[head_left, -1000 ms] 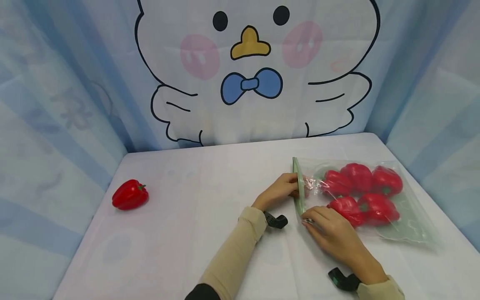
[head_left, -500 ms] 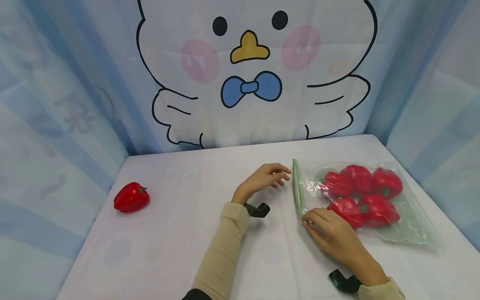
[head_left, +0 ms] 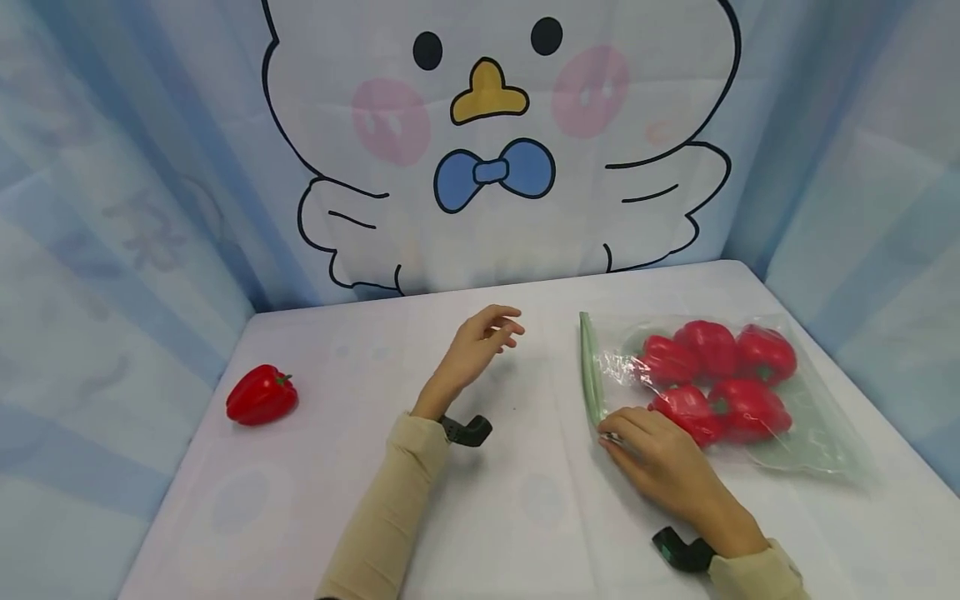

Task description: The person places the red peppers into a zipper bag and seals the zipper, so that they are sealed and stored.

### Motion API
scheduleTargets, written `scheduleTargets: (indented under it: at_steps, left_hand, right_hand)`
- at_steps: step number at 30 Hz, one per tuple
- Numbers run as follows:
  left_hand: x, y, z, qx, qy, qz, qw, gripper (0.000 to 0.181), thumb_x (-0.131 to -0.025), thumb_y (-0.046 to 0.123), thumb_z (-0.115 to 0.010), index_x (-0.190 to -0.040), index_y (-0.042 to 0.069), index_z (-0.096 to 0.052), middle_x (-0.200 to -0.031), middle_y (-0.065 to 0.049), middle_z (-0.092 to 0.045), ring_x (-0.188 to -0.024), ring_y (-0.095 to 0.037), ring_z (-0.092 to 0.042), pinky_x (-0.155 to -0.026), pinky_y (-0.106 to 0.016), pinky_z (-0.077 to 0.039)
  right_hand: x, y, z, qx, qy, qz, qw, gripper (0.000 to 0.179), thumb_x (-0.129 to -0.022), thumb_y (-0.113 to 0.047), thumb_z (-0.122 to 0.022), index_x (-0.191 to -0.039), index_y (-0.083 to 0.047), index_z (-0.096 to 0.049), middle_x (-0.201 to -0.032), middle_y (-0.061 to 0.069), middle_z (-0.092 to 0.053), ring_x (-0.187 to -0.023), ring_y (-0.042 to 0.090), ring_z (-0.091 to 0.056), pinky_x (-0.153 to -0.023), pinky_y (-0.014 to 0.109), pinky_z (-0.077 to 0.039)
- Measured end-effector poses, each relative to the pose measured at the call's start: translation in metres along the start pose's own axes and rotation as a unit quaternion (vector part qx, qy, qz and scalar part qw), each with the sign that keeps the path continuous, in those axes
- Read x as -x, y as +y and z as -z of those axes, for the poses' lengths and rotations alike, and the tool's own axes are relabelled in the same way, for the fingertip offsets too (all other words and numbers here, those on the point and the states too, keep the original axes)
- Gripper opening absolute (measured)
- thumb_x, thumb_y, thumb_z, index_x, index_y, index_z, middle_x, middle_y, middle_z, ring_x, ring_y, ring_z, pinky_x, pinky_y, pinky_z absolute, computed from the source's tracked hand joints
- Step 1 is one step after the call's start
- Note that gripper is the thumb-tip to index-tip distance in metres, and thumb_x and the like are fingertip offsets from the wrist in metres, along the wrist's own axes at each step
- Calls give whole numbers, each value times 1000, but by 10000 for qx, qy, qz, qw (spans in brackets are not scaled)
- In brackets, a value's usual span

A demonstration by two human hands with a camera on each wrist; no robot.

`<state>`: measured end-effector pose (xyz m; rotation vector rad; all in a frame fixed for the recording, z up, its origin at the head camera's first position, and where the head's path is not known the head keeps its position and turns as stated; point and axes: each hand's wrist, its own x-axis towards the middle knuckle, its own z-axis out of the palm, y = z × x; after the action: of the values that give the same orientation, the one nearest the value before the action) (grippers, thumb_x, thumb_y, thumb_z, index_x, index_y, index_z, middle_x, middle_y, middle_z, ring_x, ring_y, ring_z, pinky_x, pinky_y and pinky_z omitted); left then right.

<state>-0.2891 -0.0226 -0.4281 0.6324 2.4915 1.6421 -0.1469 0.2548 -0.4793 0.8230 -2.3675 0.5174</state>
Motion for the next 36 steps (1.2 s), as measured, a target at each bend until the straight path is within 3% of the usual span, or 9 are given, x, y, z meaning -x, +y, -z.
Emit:
scheduleTargets:
  at_steps: [5,8,11,15,20,27,31,36]
  left_hand:
    - [25,-10,22,-84,734,21,9973,34,-110,21,-51,-142,12,-58,-125,-11,-72,-108,-27,-70,-97,-41,-56]
    - [37,-17,36,-125,1236,65,9922,33,-110,19,-51,-141,12,-59,-125,-12,-72,-110,-28,-70,-98,-43,-55]
    - [47,-21,51,-238,1540,161,9876,33,-110,18,-51,-142,11,-58,-128,-13,-70,-117,-30,-67,-100,-45,-53]
    - [59,-25,72,-357,1725,276,9840,35,-110,17,-50,-144,10,-55,-136,-15,-66,-128,-32,-59,-105,-50,-48]
    - [71,-31,94,-319,2049,265,9779,35,-110,15,-50,-144,7,-55,-137,-18,-64,-130,-34,-57,-104,-47,-45]
    - [77,-34,113,-499,1978,356,9783,38,-112,22,-48,-147,7,-53,-143,-17,-61,-135,-32,-53,-110,-46,-43]
    - [85,-34,127,-556,2076,389,9759,38,-112,23,-47,-146,7,-55,-145,-17,-61,-136,-31,-51,-110,-44,-43]
    - [97,-39,145,-749,2183,439,9720,39,-112,24,-47,-146,8,-57,-146,-14,-61,-136,-25,-51,-109,-30,-43]
  right_hand:
    - [2,2,-5,-128,-82,-17,9999,23,-83,-20,-86,-102,-14,-76,-100,-6,-73,-87,11,-68,-81,29,-58]
    - [2,3,-7,-163,-91,-2,9998,17,-90,-25,-80,-102,-14,-76,-99,-6,-73,-88,11,-68,-81,29,-57]
    - [2,3,-9,-172,-47,38,9998,16,-95,-28,-76,-102,-14,-76,-99,-6,-73,-88,11,-67,-81,29,-57]
    - [2,4,-8,-142,-17,63,9999,18,-97,-32,-73,-102,-14,-76,-99,-5,-73,-88,12,-68,-80,30,-57]
    - [2,4,-7,-127,-89,44,9999,19,-97,-33,-73,-103,-14,-76,-100,-5,-73,-89,11,-69,-81,30,-58]
    - [2,5,-4,-89,-17,-18,10000,31,-103,-43,-63,-104,-15,-76,-101,-5,-73,-89,12,-68,-80,31,-58]
    - [2,5,-3,-105,-126,-90,9998,22,-95,-34,-76,-105,-15,-77,-102,-6,-73,-91,11,-69,-81,30,-59]
    - [2,4,-4,-61,-115,-77,9999,22,-88,-27,-83,-106,-16,-76,-103,-6,-74,-90,11,-69,-81,30,-59]
